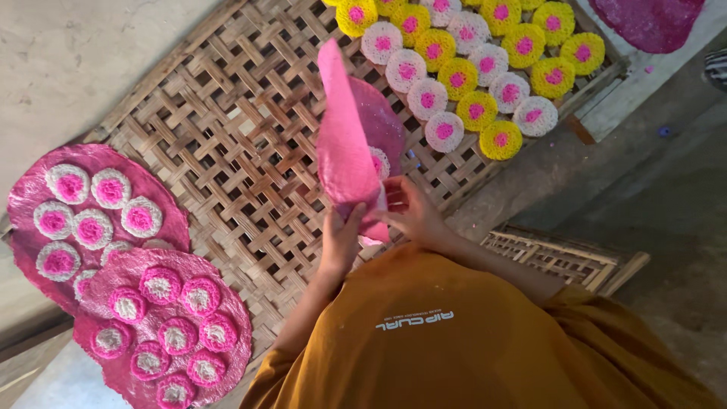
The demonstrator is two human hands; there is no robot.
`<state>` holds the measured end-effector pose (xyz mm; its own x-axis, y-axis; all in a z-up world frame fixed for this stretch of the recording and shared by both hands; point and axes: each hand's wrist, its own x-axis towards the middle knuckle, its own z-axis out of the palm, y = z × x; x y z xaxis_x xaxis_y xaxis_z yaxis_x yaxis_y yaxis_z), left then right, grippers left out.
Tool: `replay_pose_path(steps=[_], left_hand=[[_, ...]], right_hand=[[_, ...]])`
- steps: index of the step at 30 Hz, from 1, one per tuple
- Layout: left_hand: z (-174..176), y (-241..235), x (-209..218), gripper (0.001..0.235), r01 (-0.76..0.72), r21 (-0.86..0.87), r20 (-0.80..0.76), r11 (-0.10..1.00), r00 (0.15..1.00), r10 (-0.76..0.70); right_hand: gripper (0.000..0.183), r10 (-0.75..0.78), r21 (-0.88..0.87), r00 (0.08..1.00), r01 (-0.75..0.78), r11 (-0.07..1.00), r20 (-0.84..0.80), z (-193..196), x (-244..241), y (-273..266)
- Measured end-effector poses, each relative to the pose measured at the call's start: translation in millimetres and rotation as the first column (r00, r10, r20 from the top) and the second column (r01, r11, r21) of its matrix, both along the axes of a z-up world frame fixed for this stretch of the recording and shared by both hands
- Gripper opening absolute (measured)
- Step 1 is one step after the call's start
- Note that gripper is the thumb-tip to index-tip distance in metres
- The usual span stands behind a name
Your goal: The person places small yellow, pink, and white decorative circles onto larger circular pink bases and onto a woven surface by hand.
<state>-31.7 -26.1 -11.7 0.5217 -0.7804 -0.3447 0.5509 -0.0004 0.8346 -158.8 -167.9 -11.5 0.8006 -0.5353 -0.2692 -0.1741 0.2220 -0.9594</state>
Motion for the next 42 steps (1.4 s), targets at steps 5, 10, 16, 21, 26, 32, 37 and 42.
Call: replay_pose_path(steps=[5, 10, 16, 21, 26, 32, 37, 42], left_hand=[[-1.0, -4.2, -4.8, 0.026, 0.054, -0.083, -0.053, 0.995, 0.997, -0.058], [-3.2, 0.6, -3.3, 0.023, 0.067, 0.028, 0.045, 0.997, 0.997, -0.068], [2.1, 7.8, 5.3, 0.027, 0.185, 0.104, 0.077, 0.977, 0.978, -0.193], [12.1, 30.3, 34.7, 0.029, 0.072, 0.070, -0.004, 0.995, 0.997, -0.072], [-17.7, 81.7, 82.6, 0.032, 0.010, 0.388, -0.015, 0.922, 1.000, -0.005], [-59.0, 101.3, 100.7, 0.040, -0.159, 0.434, -0.002, 0.887, 0.984, 0.177], [-32.6, 72.8, 94.0, 0.038, -0.180, 0.588, 0.275, 0.789, 0.961, 0.015], [14.5, 31.6, 84.2, 0.045, -0.002, 0.306, -0.175, 0.952, 0.983, 0.059]], right_hand=[[0.037, -0.050, 0.039, 0.997, 0.048, 0.998, 0.062, -16.6, -1.8, 1.4], [0.031, -0.052, 0.055, 0.997, 0.054, 0.997, -0.048, -17.9, -11.1, -15.1], [0.026, -0.013, 0.119, 1.000, 0.010, 0.993, 0.019, -15.2, -14.0, -13.4], [0.026, -0.151, 0.211, 0.960, 0.202, 0.956, -0.236, -40.4, -33.9, -67.7], [0.023, -0.320, -0.215, 0.925, 0.277, 0.936, -0.203, -63.0, -82.8, -129.3], [0.029, -0.405, -0.879, 0.895, 0.031, 0.476, -0.188, -38.7, -92.8, -137.5], [0.044, -0.426, -0.989, 0.901, -0.025, 0.149, -0.087, 1.6, -70.0, -122.4], [0.044, -0.313, -0.909, 0.950, 0.132, 0.396, 0.002, 31.9, -14.4, -88.2]])
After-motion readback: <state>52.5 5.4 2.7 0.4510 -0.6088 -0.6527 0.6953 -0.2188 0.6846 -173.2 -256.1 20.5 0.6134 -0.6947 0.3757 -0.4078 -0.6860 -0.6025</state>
